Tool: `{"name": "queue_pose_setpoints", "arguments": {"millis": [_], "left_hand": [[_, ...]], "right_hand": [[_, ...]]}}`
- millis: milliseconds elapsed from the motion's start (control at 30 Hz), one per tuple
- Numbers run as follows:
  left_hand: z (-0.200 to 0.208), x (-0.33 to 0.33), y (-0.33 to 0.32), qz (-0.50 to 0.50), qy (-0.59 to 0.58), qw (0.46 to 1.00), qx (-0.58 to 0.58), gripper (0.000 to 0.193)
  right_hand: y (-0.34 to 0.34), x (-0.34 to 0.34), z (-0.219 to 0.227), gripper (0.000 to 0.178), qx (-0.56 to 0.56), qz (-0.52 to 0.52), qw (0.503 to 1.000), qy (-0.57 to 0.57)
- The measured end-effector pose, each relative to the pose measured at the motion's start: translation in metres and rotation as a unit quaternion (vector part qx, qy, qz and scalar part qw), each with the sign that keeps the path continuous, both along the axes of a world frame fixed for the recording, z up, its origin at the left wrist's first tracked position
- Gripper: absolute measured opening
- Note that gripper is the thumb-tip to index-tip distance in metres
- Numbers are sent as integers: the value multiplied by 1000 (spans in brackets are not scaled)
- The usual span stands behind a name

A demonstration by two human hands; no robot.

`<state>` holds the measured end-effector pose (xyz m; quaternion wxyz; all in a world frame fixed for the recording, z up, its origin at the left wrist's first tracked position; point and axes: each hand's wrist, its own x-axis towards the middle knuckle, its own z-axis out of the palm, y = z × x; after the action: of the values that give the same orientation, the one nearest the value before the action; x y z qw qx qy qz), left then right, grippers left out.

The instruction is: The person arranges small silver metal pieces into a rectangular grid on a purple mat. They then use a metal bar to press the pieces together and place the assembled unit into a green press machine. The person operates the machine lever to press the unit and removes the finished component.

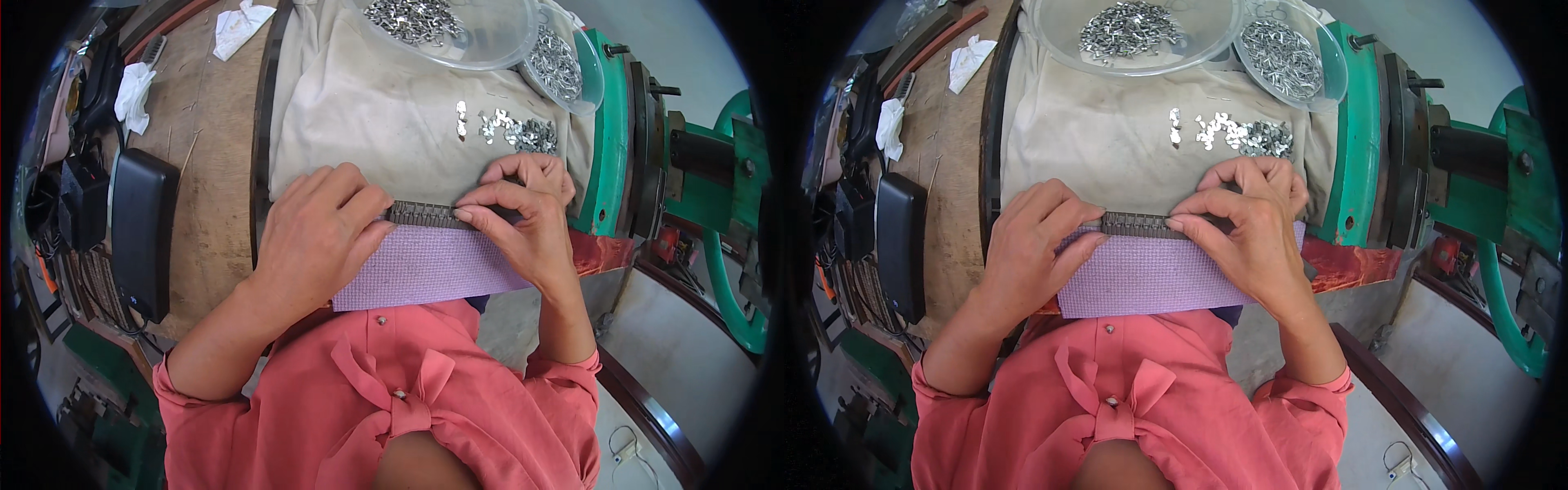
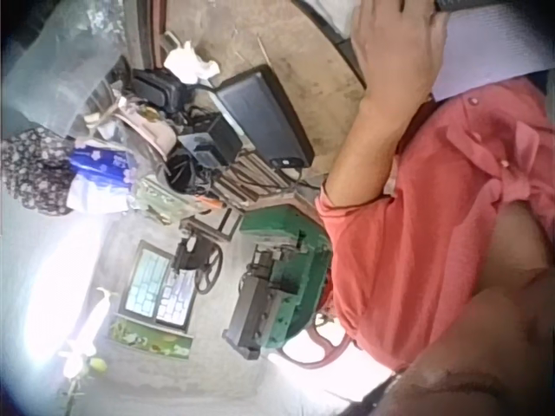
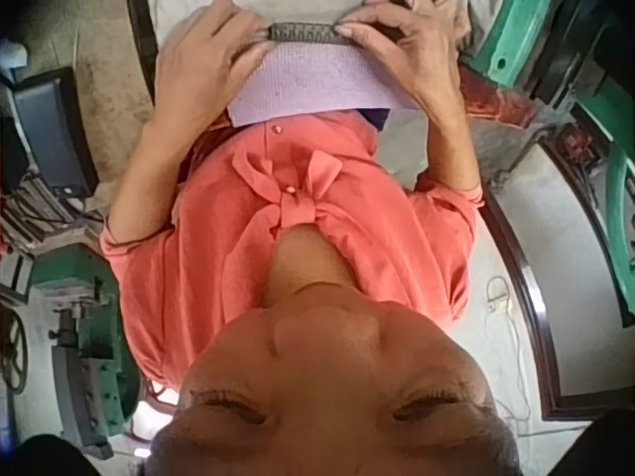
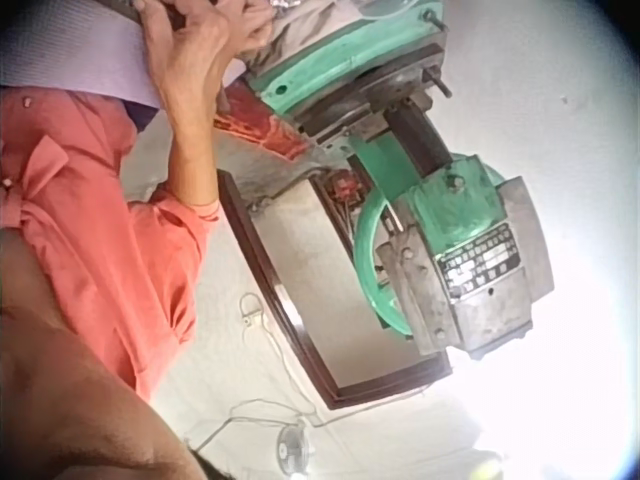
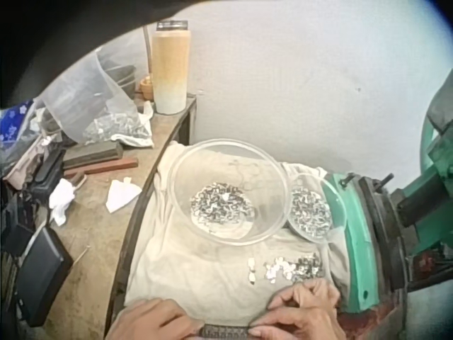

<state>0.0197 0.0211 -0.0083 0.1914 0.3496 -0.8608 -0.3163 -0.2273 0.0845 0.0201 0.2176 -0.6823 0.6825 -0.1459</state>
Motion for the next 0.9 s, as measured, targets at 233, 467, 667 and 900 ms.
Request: {"name": "queue_pose_setpoints", "arguments": {"millis": [233, 467, 667, 900], "left_hand": [[1, -1, 0, -1, -2, 1000, -5, 25], [3, -1, -1, -1, -5, 1000, 4, 26], [2, -1, -1, -1, -5, 1000, 2, 26], [2, -1, -1, -3, -11, 1000, 6, 25]], "right_hand": [[4, -6, -1, 15, -2, -7, 1000, 13], [4, -8, -3, 16, 0, -8, 1000, 12], [2, -9, -4, 15, 8, -17, 1000, -16], [7, -15, -3, 15, 1, -12, 1000, 11]]}}
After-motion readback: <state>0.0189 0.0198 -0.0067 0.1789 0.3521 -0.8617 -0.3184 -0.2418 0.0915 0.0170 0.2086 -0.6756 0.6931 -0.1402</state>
